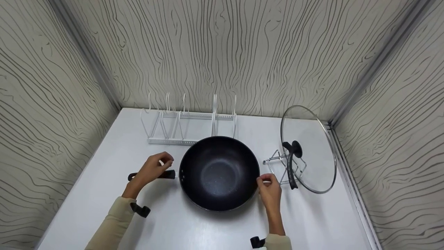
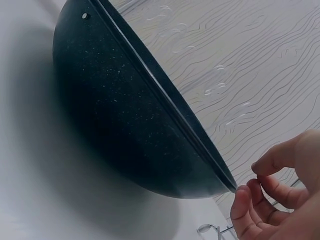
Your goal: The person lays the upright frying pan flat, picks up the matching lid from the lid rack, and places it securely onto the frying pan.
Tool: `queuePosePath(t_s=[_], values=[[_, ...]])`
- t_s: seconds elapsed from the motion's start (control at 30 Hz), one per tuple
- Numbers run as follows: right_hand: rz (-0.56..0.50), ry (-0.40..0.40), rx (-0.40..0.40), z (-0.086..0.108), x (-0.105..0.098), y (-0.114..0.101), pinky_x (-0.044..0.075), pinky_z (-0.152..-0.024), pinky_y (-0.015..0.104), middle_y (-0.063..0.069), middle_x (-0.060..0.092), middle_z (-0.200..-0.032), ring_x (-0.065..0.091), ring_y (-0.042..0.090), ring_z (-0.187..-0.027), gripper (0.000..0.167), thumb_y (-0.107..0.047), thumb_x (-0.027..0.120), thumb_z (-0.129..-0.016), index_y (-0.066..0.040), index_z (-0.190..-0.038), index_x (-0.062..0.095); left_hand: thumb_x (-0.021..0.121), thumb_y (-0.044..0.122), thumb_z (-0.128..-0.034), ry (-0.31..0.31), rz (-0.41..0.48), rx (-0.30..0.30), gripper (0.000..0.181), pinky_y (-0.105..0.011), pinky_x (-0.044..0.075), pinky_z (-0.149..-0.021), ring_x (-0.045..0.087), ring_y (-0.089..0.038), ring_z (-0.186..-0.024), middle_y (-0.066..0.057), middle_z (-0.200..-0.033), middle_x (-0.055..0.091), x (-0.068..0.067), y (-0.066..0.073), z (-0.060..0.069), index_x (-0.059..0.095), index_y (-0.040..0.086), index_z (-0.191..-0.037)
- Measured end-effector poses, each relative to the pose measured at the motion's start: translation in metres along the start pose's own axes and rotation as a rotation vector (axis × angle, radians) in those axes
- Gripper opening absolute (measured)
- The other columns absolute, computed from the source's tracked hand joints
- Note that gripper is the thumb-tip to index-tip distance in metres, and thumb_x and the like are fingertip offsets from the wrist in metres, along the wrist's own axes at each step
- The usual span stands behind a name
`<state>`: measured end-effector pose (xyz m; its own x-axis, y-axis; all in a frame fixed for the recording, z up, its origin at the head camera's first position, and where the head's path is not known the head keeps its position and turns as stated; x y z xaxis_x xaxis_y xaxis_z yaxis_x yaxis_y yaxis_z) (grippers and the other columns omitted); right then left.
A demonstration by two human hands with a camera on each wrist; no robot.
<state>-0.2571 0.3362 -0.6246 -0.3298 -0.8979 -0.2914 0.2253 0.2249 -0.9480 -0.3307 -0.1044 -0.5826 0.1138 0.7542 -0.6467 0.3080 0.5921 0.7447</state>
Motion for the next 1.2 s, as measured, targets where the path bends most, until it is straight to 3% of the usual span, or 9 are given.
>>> queuePosePath(t_s=[0.23, 0.53, 1.03, 1.2], values=[[0.062, 0.03, -0.042, 0.001, 0.0, -0.014, 0.052, -0.058, 0.02, -0.005, 0.067, -0.088, 0.062, 0.002, -0.068, 0.018, -0.007, 0.068, -0.1, 0.006, -0.112, 0.062, 0.067, 0.009, -0.1023, 0.029, 0.053, 0.028, 0.008, -0.029, 0.052, -0.077, 0.067, -0.015, -0.087, -0.003, -0.094, 0.075, 0.001, 0.009, -0.007, 0.073, 0.007, -0.107], [0.058, 0.036, -0.108, 0.0, 0.002, -0.033, 0.054, -0.058, 0.02, -0.003, 0.07, -0.085, 0.064, 0.002, -0.069, 0.016, -0.004, 0.067, -0.099, 0.007, -0.11, 0.063, 0.066, 0.008, -0.1024, 0.036, 0.11, 0.063, 0.012, -0.025, 0.051, -0.073, 0.069, -0.018, -0.087, -0.006, -0.094, 0.076, 0.006, 0.023, -0.02, 0.073, 0.001, -0.108], [0.162, 0.121, -0.206, 0.002, -0.009, -0.058, 0.051, -0.059, 0.013, -0.003, 0.07, -0.085, 0.059, -0.008, -0.07, 0.013, -0.008, 0.07, -0.097, 0.003, -0.104, 0.067, 0.066, 0.007, -0.1023, 0.04, 0.165, 0.098, 0.01, -0.023, 0.051, -0.071, 0.071, -0.017, -0.087, -0.007, -0.096, 0.077, 0.021, 0.045, -0.038, 0.073, 0.002, -0.108], [0.128, 0.11, -0.226, 0.0, -0.011, -0.064, 0.052, -0.058, 0.014, -0.005, 0.067, -0.081, 0.06, -0.006, -0.07, 0.012, -0.006, 0.069, -0.098, 0.004, -0.104, 0.066, 0.066, 0.008, -0.103, 0.034, 0.166, 0.112, 0.011, -0.024, 0.054, -0.076, 0.072, -0.02, -0.088, -0.009, -0.097, 0.077, 0.03, 0.055, -0.046, 0.073, 0.002, -0.11]])
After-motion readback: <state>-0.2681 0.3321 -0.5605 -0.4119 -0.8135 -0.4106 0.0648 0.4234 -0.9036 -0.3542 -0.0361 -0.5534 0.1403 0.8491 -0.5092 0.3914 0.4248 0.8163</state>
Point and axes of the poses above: each hand's wrist, its own z-axis away from the middle knuckle, its own x-axis out of the palm, y = z × x, the point moved 9 cm from there along -z, towards the middle knuckle
